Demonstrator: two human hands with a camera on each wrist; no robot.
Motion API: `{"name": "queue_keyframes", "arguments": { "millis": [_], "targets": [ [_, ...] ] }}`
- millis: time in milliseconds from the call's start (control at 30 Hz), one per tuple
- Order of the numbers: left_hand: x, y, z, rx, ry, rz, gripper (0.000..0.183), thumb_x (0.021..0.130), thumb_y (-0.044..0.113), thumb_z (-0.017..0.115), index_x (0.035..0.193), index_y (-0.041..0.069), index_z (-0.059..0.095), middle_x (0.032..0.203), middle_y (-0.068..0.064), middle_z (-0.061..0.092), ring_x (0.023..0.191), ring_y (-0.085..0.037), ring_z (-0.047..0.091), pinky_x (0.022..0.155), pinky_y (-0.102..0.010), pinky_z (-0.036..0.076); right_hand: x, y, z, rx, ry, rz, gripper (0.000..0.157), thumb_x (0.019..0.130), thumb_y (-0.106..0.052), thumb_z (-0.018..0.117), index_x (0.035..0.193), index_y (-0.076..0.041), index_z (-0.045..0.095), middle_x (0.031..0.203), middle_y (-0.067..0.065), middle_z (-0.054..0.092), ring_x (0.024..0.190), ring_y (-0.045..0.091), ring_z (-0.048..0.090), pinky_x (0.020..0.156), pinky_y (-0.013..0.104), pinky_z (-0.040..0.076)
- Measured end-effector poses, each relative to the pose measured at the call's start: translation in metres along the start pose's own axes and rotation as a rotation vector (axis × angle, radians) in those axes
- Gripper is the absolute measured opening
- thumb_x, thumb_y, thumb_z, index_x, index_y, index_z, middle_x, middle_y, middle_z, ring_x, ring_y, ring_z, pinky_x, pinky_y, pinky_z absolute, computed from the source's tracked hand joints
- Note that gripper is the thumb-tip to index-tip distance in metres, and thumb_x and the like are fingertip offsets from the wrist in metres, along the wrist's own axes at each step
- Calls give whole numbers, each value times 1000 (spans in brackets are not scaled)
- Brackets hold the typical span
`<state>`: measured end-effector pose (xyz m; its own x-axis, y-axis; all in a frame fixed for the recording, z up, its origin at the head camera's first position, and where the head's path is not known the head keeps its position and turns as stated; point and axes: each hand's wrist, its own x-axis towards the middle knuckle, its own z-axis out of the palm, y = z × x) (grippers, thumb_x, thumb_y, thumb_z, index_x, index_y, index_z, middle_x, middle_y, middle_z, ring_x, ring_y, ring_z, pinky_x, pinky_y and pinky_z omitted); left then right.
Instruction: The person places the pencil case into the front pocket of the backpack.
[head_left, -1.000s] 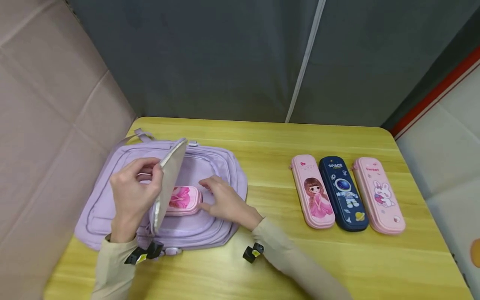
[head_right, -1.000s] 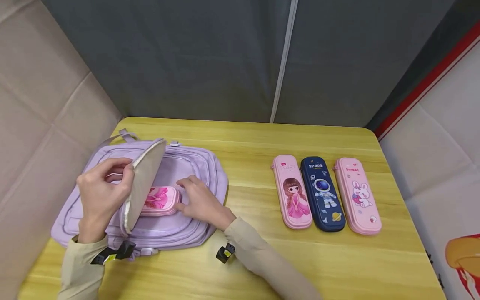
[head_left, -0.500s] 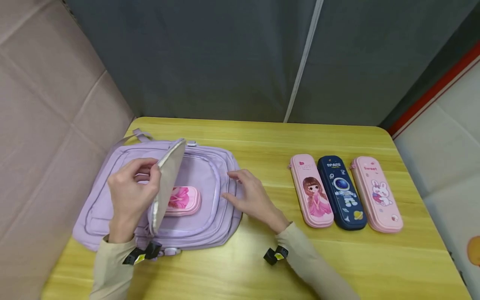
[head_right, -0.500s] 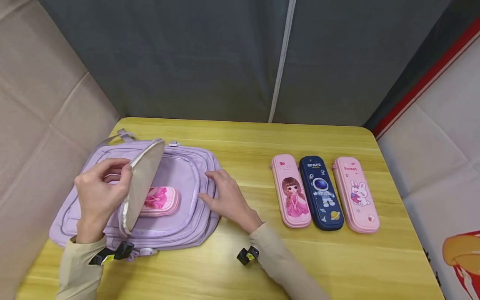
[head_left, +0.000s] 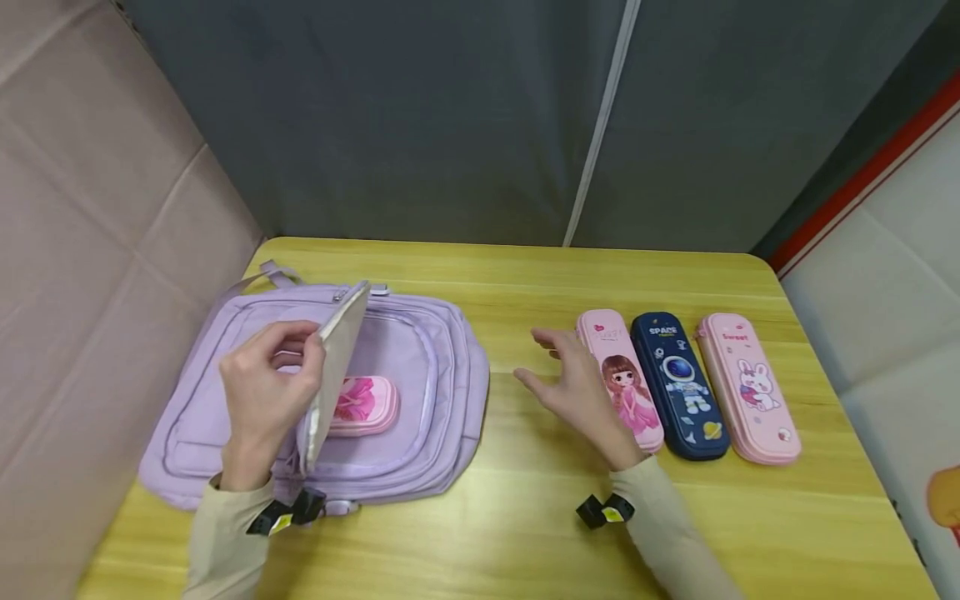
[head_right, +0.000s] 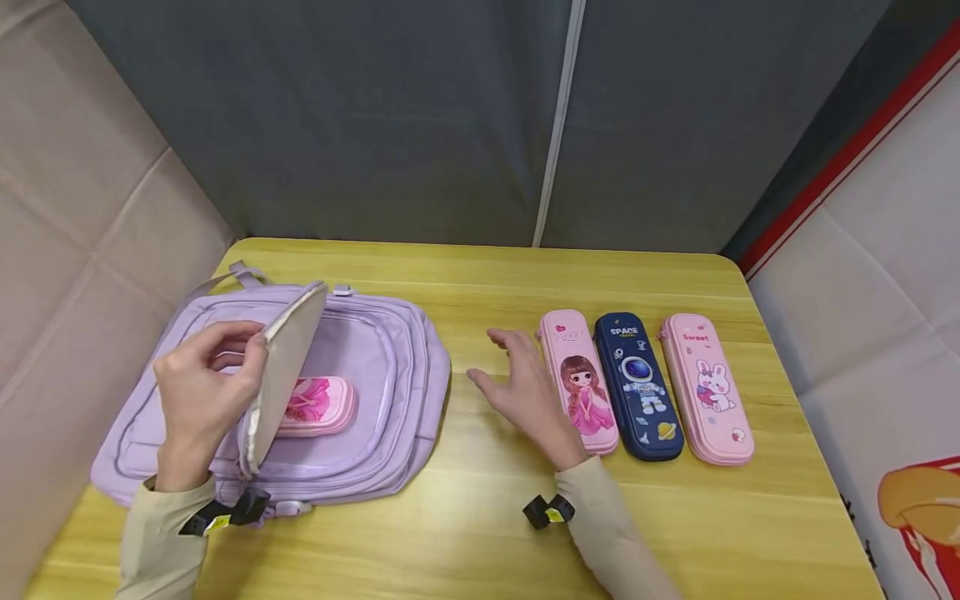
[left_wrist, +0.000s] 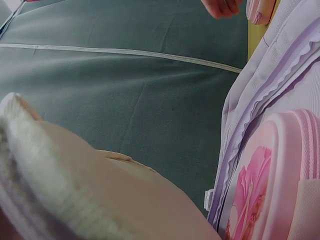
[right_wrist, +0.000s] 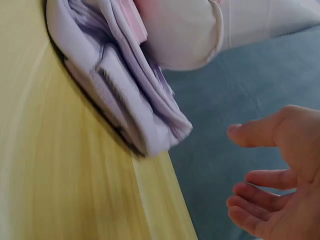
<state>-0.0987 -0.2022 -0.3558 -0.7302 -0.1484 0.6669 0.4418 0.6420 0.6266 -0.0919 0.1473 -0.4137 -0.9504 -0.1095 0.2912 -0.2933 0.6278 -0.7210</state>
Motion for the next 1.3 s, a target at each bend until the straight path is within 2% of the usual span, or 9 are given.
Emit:
{"name": "queue_keyframes", "arguments": {
  "millis": [300,400,500,600,767,867,1000,1133,1300],
  "targets": [
    [-2,0,-1,14,-2,-7,12,82,-3,67,87,-3,77,76,-18,74,67,22,57,61,3,48,-25,24,-28,-97,88,214,59,85,-19,82,133,4,57,126,24,61,112,38,59,97,52,52],
    [-2,0,-1,15,-6,-5,12,82,-3,67,87,-3,77,76,-18,74,68,21,57,61,2,48,-32,29,-36,-140,76,278,63,85,-20,82,136,5,54,127,26,55,110,39,55,93,53,50],
    [-3,0,-2,15,-6,-3,12,82,-3,67,87,-3,77,76,-18,74,68,21,57,61,2,48,-37,31,-44,-173,51,326,71,83,-20,82,141,5,48,136,31,46,121,45,47,101,61,44],
    [-3,0,-1,18,-5,-1,12,82,-3,67,88,-3,77,76,-19,74,68,22,56,61,2,49,-42,31,-52,-208,-22,396,91,80,-23,85,151,4,35,146,35,34,132,50,37,110,68,37],
    [-3,-1,-1,17,-5,0,12,81,-4,67,87,-3,77,76,-19,74,68,22,56,61,2,48,-47,30,-63,-258,-271,520,132,72,-33,92,162,-4,0,155,38,15,140,56,22,114,74,30],
    [-3,-1,0,15,-11,0,12,81,-4,67,88,-3,77,76,-19,74,68,22,56,61,2,48,-52,32,-65,-270,-349,512,142,66,-31,95,162,-7,-7,156,39,10,141,58,19,113,76,29],
    [-3,-2,0,16,-17,-1,12,82,-3,67,88,-3,77,76,-19,74,68,22,56,62,2,48,-57,34,-66,-292,-383,455,142,64,-21,96,162,-9,-5,157,40,7,140,60,19,109,79,31],
    [-4,-2,1,22,-19,-5,12,82,-2,67,88,-2,77,76,-19,74,68,22,56,62,3,48,-57,37,-67,-282,-388,414,138,64,-16,94,162,-8,-4,156,39,10,138,60,24,109,78,33],
    [-3,-2,2,23,-15,-9,12,82,-2,67,88,-2,77,76,-18,74,68,22,56,61,2,48,-54,43,-68,-220,-349,428,135,68,-17,92,161,-4,-4,155,38,16,138,56,29,113,74,31]
  ]
}}
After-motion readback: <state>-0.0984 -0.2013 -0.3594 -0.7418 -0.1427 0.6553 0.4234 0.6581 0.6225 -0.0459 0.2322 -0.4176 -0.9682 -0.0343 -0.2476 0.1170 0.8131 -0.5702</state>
